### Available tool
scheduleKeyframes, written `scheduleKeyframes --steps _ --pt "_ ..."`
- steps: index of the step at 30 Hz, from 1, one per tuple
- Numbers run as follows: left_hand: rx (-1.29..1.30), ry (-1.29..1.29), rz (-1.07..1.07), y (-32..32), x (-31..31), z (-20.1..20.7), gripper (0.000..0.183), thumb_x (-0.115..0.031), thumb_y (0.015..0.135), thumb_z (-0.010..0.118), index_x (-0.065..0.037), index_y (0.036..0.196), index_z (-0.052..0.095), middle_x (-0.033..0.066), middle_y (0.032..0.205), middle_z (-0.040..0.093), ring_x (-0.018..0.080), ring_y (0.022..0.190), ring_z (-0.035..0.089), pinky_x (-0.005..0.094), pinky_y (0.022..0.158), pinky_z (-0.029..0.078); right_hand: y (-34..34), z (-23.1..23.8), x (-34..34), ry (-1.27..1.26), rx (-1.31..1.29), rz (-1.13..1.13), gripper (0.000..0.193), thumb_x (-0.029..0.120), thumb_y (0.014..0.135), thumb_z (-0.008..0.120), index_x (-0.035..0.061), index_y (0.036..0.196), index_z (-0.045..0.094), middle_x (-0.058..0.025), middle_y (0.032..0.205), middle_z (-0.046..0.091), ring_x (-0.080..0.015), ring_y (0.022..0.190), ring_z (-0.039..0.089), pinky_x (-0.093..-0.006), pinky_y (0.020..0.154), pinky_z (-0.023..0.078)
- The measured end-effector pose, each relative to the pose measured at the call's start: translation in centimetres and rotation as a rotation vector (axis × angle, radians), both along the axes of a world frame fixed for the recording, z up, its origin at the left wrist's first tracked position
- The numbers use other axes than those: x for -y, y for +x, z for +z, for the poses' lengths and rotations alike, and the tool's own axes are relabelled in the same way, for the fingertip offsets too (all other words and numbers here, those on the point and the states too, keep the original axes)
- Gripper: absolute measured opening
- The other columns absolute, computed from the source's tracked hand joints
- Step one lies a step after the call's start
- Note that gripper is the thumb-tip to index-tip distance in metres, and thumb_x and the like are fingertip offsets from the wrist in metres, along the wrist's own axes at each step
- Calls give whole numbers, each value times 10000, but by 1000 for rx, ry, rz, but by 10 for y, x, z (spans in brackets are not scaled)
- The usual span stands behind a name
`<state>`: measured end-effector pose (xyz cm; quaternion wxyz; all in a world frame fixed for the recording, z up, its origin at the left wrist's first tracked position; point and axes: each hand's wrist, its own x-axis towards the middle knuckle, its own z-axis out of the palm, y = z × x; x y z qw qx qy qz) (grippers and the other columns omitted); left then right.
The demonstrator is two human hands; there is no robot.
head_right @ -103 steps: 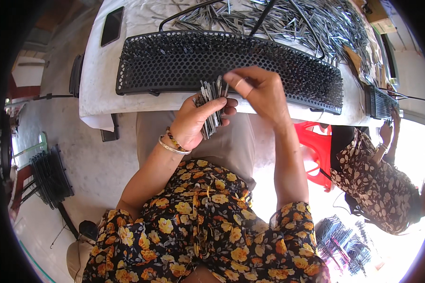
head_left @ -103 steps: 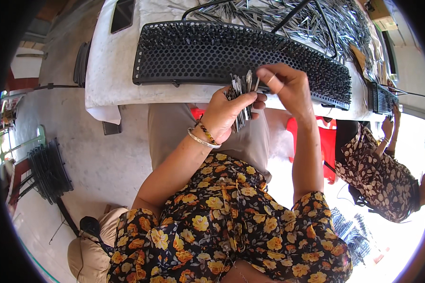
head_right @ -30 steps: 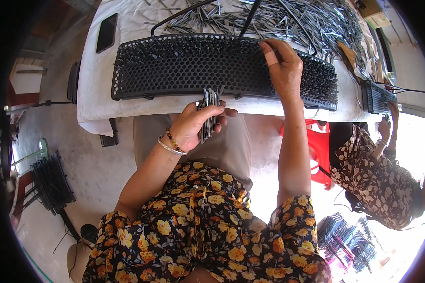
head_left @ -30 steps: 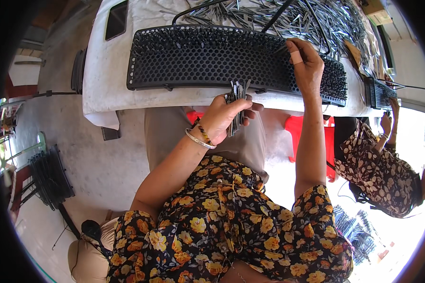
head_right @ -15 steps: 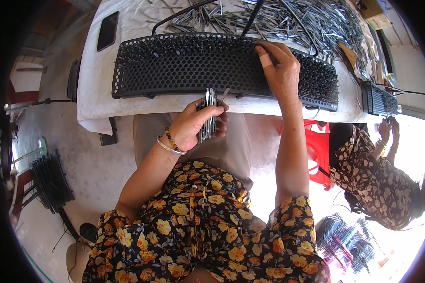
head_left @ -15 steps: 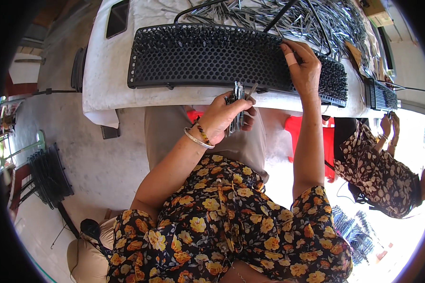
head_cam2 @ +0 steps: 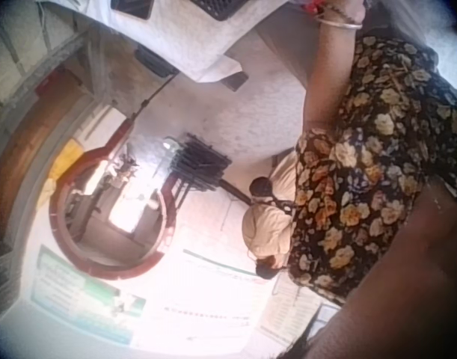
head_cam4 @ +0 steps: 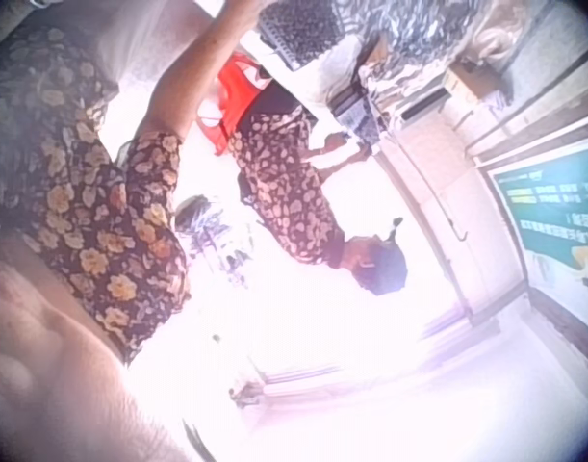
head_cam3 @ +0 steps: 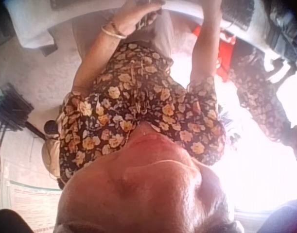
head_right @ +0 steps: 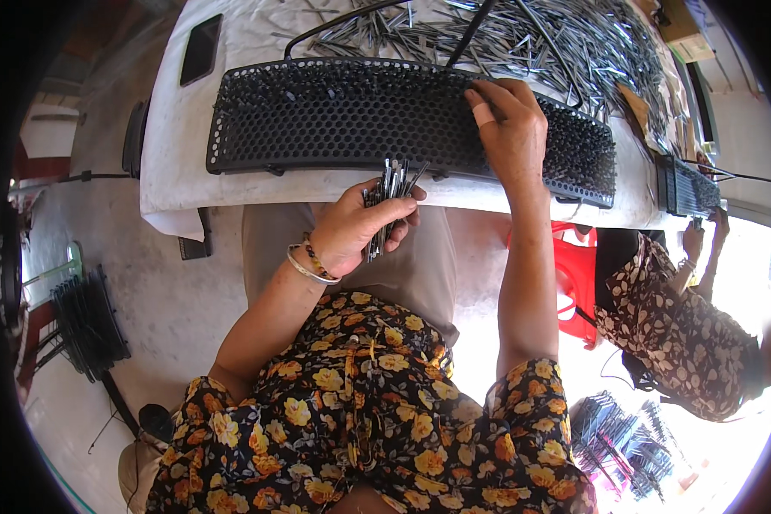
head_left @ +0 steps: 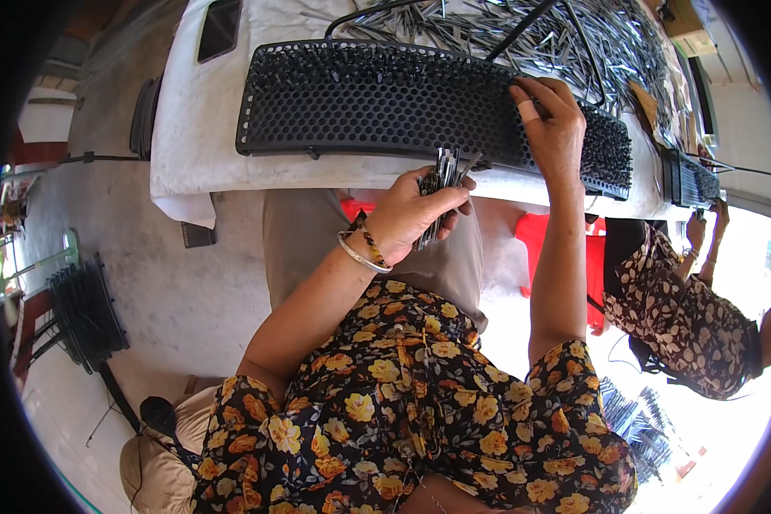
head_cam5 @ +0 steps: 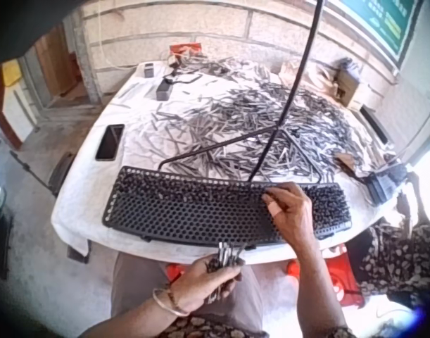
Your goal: The person inserts small metal pins into a perforated black plate by hand.
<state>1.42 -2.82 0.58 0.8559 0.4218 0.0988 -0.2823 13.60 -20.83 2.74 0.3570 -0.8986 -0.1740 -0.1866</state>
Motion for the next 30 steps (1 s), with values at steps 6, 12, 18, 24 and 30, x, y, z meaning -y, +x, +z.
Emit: scheduleKeyframes --steps 6,12,18,24,30 --pt "-2 9 101 0 -6 7 227 -166 883 591 -14 1052 574 34 793 591 63 612 518 198 500 411 -35 16 -17 298 -538 129 264 215 814 701 -23 927 677 -30 744 620 -59 628 505 -210 543 399" --pt "14 20 156 -1 -11 4 235 -162 881 591 -20 1067 575 41 796 598 67 614 523 204 514 425 -49 13 -34 482 -744 185 216 170 831 672 -15 942 680 -27 727 639 -48 582 489 -200 517 399" --pt "-62 -59 174 1 -19 4 252 -157 881 580 8 1071 567 86 839 630 85 632 539 217 538 440 -25 14 -61 473 -337 93 172 126 840 655 -16 936 674 -34 758 645 -50 576 487 -206 516 396" --pt "-75 -46 193 -1 -25 -5 160 -150 887 562 -13 971 558 109 856 640 111 656 568 229 550 468 -4 -5 -68 290 -83 83 137 101 828 662 -5 914 671 -64 712 612 -82 573 495 -215 541 409" --pt "-129 -53 214 -4 -24 3 143 -154 892 558 -51 988 534 105 858 643 128 686 601 259 562 507 0 -12 -71 163 75 193 134 110 805 673 30 913 680 -72 799 629 -166 598 584 -266 562 460"
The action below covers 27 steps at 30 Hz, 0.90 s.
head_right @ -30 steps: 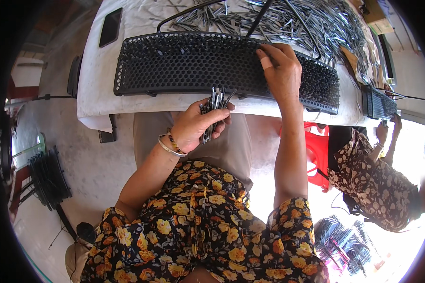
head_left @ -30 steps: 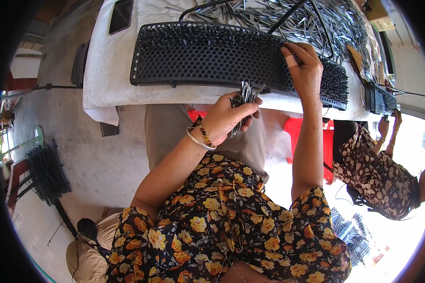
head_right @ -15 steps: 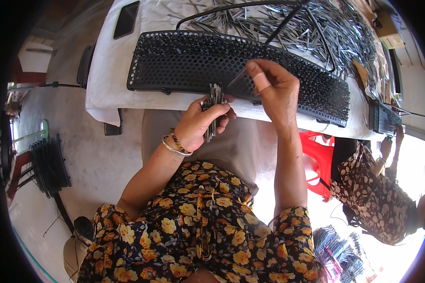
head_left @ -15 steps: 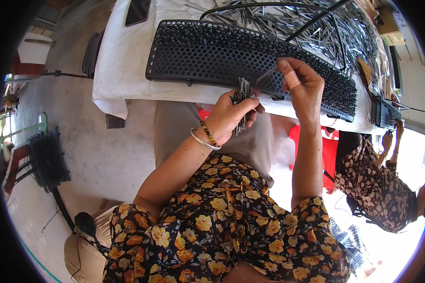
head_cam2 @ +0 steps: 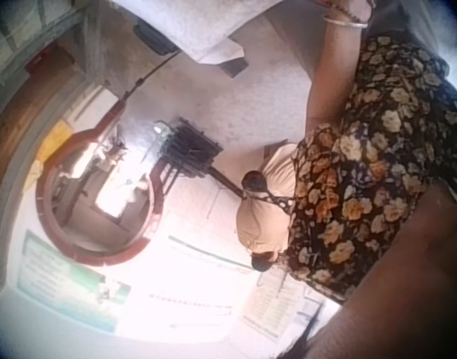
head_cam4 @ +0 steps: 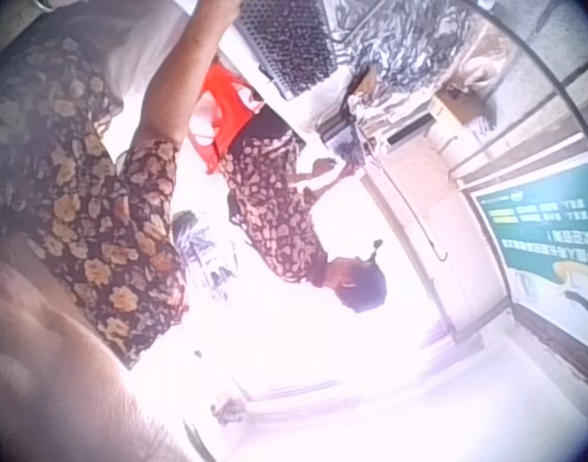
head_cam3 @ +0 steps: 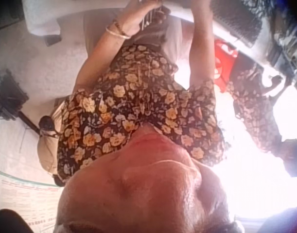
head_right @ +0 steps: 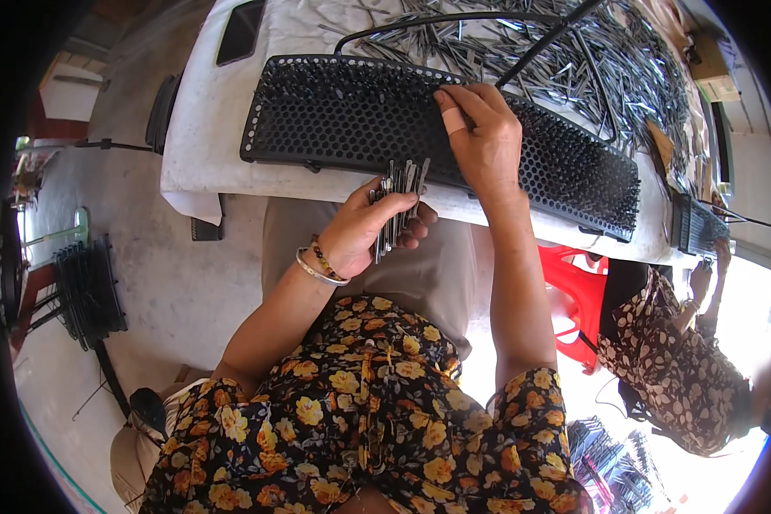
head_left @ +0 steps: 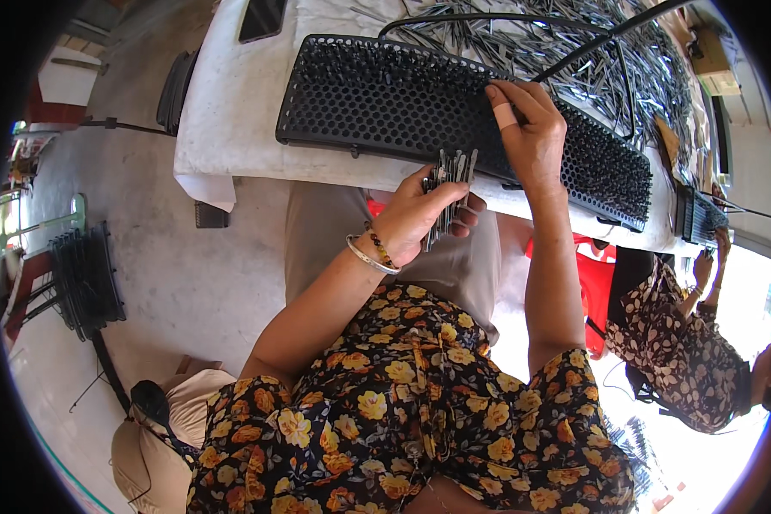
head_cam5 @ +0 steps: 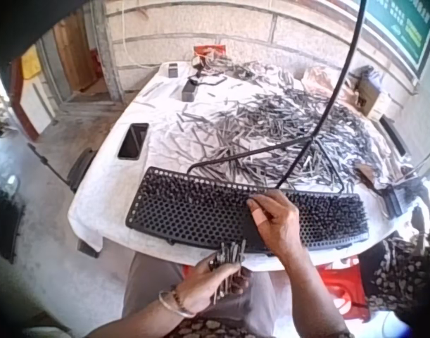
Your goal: The person inserts small metal pins into a perforated black plate by hand.
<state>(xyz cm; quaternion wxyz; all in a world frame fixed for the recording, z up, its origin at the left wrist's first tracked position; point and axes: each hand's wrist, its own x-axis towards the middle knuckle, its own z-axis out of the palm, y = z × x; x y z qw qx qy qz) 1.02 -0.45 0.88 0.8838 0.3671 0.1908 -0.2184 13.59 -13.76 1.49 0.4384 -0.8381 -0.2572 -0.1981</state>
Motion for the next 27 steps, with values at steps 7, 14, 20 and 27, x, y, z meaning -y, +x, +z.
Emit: scheduleKeyframes --steps 7,14,20,27 --pt "48 31 26 0 0 -7 157 -157 892 568 -58 1009 531 94 860 641 110 666 580 226 521 459 -1 -2 -2 -212 121 -70 154 171 801 675 86 928 688 -53 852 597 -242 642 612 -331 570 488" --pt "82 68 83 -1 1 -7 210 -141 886 582 -46 1069 544 66 833 618 97 667 552 218 521 440 -20 16 0 -139 -117 -51 199 192 790 692 39 917 687 -77 821 624 -203 606 600 -303 536 464" --pt "215 107 126 -2 3 0 190 -125 885 582 -43 1052 542 66 826 622 98 642 548 222 522 442 -52 23 9 5 -582 -59 222 168 815 681 -26 922 671 -99 719 655 -98 554 546 -239 510 423" --pt "175 117 126 3 10 0 171 -134 893 558 -39 1034 536 107 888 648 102 650 568 230 526 467 -35 27 7 429 -562 -81 197 122 821 678 -14 963 673 -22 750 652 -43 566 506 -188 497 402"
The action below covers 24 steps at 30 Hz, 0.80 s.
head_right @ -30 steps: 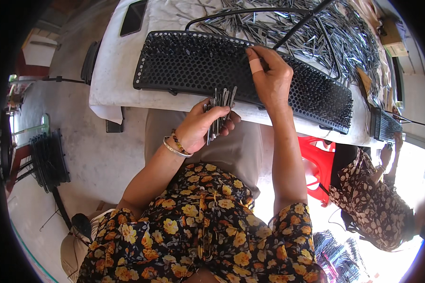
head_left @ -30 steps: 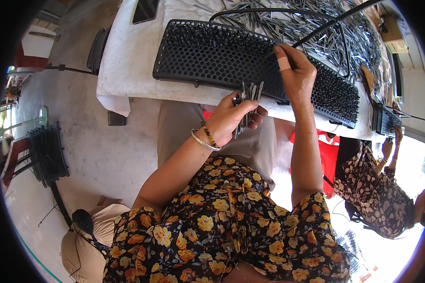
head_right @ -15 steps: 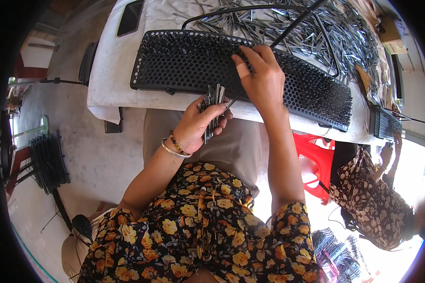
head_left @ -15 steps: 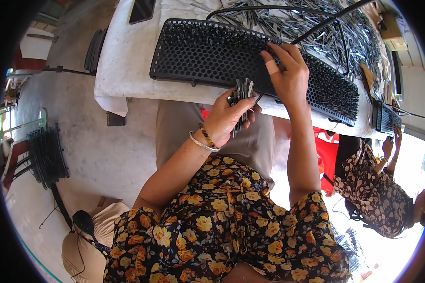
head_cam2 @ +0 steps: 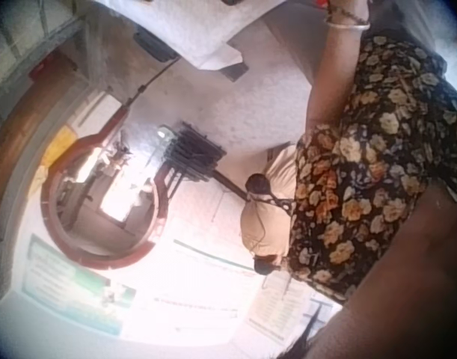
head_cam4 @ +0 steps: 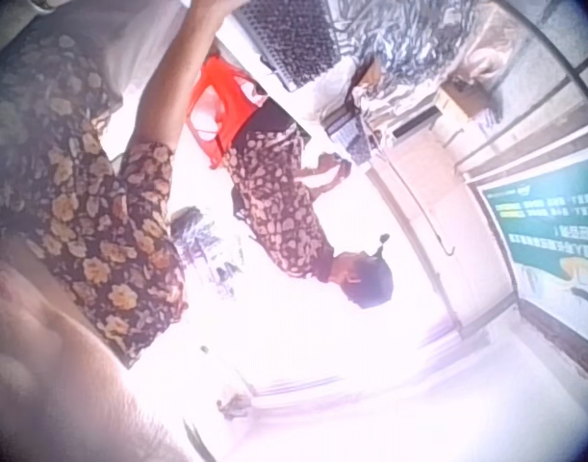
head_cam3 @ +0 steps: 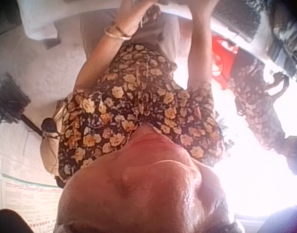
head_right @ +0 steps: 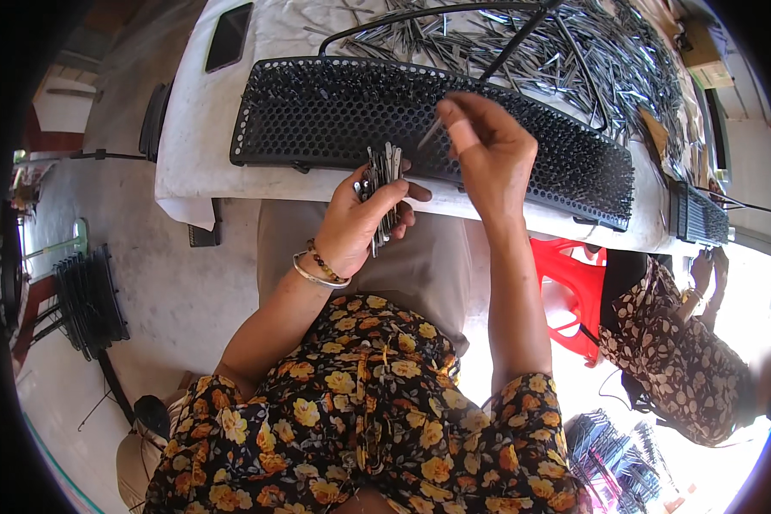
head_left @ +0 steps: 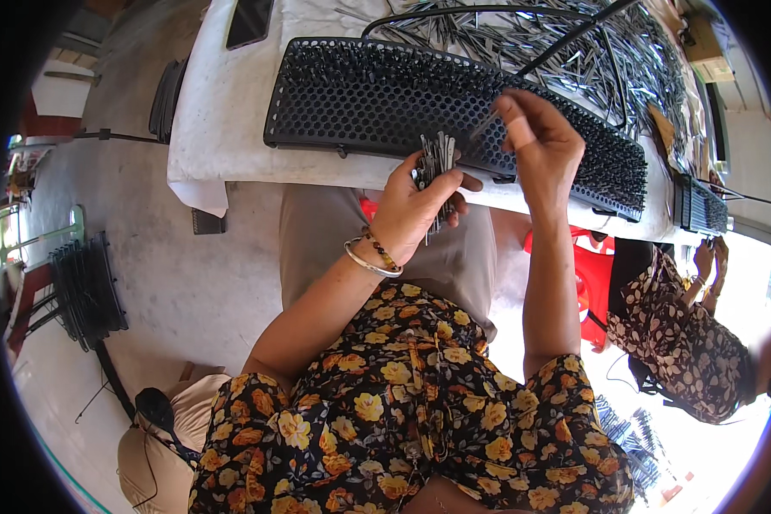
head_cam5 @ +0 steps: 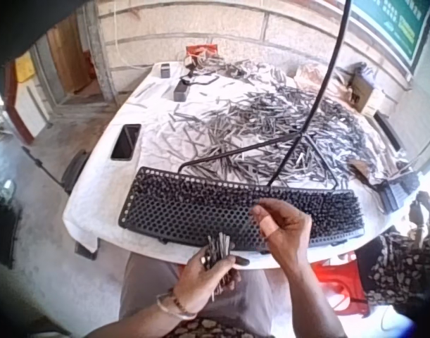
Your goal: The person inserts small metal pins into a perforated black plate by hand.
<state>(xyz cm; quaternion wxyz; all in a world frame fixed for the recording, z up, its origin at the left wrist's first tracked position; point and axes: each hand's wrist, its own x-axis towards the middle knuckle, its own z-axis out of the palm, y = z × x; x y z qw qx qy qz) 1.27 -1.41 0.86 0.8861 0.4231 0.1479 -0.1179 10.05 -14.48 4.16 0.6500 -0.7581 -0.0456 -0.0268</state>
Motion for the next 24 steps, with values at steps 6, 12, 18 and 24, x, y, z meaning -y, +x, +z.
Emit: scheduleKeyframes --steps 6,12,18,24 --pt "-52 -89 -149 2 1 1 179 -134 888 552 5 999 571 138 956 656 140 740 611 259 614 507 31 -33 -4 -155 296 -100 168 102 804 694 11 945 687 -21 711 641 -43 569 496 -185 515 402" --pt "-124 -143 -148 -2 1 -10 169 -143 894 560 -5 989 581 123 952 656 155 781 623 285 662 519 31 -39 -3 -517 650 11 159 121 757 720 47 896 697 -79 878 622 -191 623 606 -279 548 479" --pt "-54 -47 -169 -3 -2 -7 187 -163 909 553 -27 1036 568 105 934 652 153 797 624 274 654 520 7 -19 5 -405 353 136 165 144 777 710 35 901 699 -80 811 621 -139 603 577 -260 542 455" --pt "17 -21 -162 -1 -4 1 196 -177 921 535 -45 1064 554 70 952 653 118 798 612 253 649 513 -16 -10 12 -104 -221 375 198 143 813 684 -46 870 679 -44 717 640 -64 594 544 -188 517 430"
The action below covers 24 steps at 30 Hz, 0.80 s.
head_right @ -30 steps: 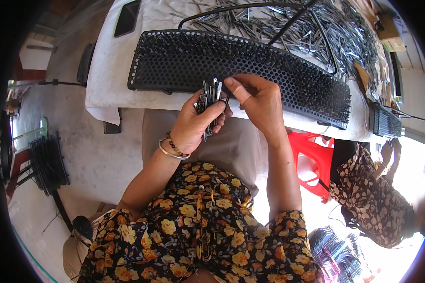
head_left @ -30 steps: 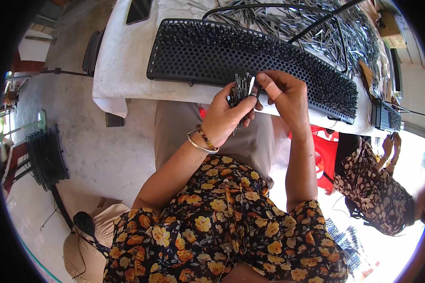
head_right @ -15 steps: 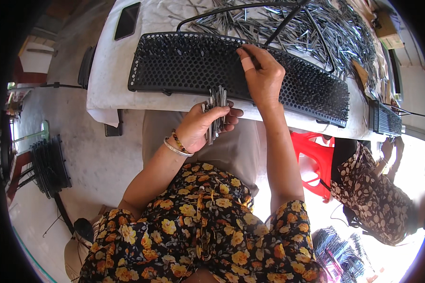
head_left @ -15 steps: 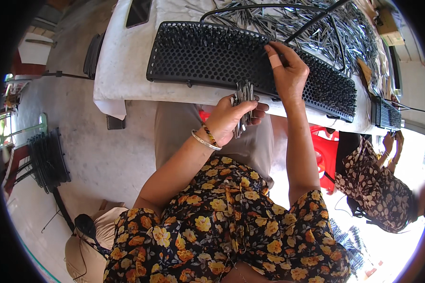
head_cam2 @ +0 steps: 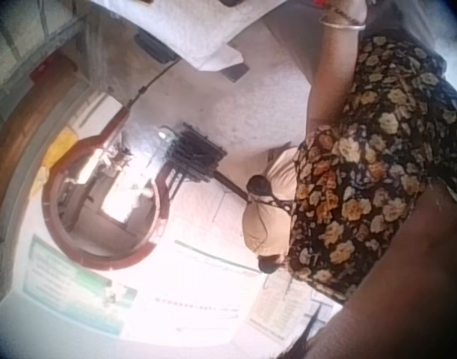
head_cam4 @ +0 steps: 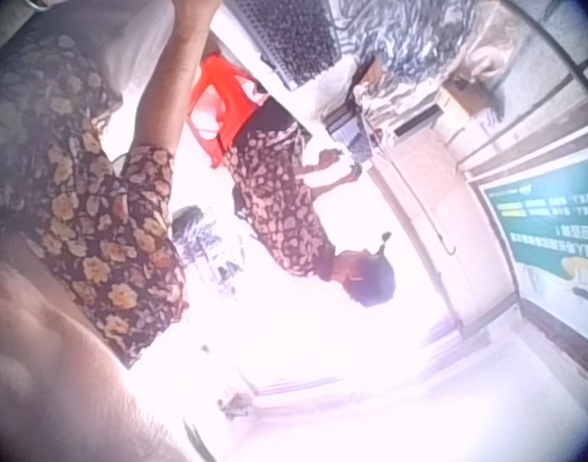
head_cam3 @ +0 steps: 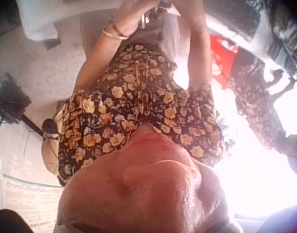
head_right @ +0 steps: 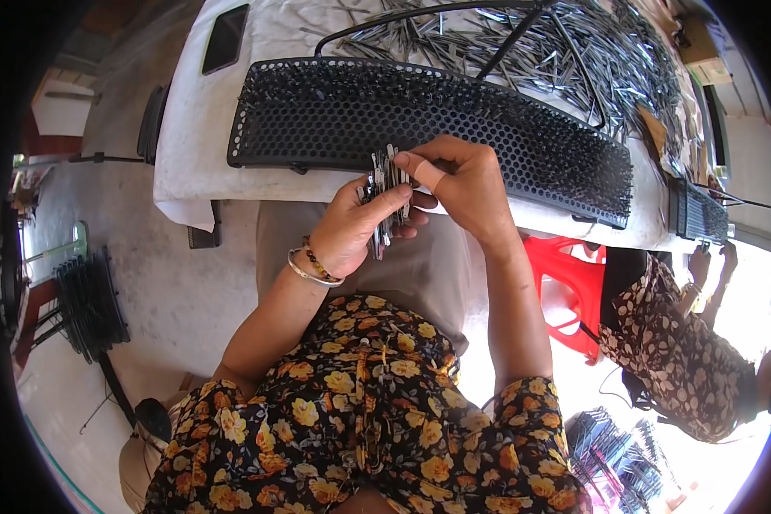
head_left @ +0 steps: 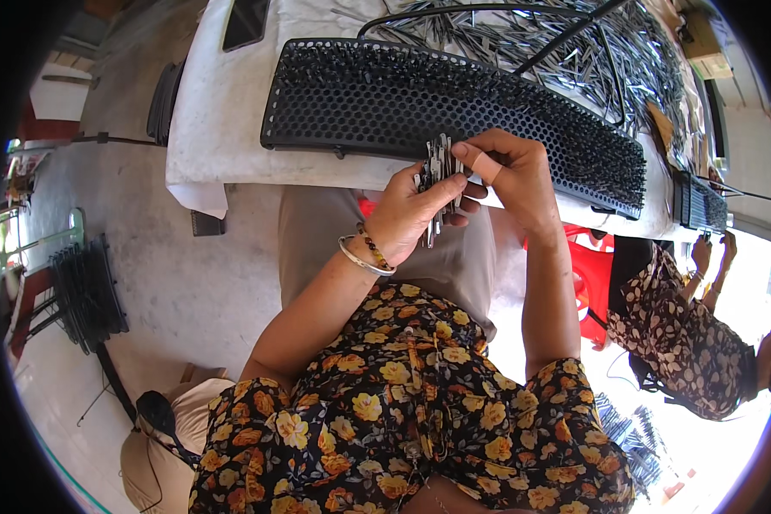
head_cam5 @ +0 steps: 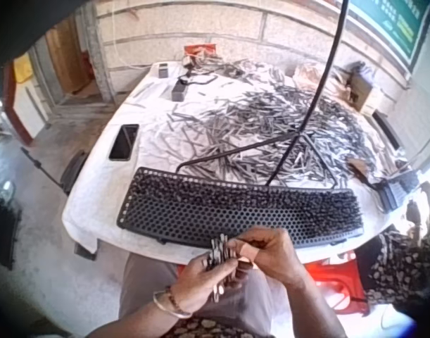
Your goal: The person inserts small metal pins into a perforated black plate by hand.
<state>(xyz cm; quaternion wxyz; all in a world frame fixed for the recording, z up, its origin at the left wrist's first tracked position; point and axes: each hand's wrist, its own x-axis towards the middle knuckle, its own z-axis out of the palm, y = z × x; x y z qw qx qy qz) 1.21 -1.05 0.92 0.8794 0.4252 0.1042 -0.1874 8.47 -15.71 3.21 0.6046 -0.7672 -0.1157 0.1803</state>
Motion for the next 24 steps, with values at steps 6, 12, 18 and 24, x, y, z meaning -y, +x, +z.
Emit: scheduleKeyframes --steps 6,12,18,24 --pt "-79 -25 36 -1 1 -1 217 -194 914 552 -42 1068 565 94 956 655 140 803 626 264 654 512 7 3 4 30 -114 -142 180 133 823 669 -14 926 675 -33 772 654 -59 590 532 -195 511 425" --pt "-111 16 -56 0 5 -4 221 -202 908 560 -33 1049 581 93 931 658 119 728 595 230 579 451 39 2 3 140 323 -350 194 141 839 665 -10 960 653 -15 777 643 -41 594 497 -188 517 406" --pt "-136 10 -88 -1 9 -5 223 -201 907 561 -26 1044 582 84 905 653 110 709 579 222 574 434 57 -20 3 118 428 -322 173 131 840 666 14 967 657 3 760 637 -37 588 492 -182 526 407" --pt "-138 15 -77 -3 6 -7 221 -196 907 561 -26 1047 581 90 913 651 109 712 577 222 567 431 58 -20 9 -83 568 -315 158 118 835 662 28 964 660 -16 764 646 -52 613 526 -202 558 439"
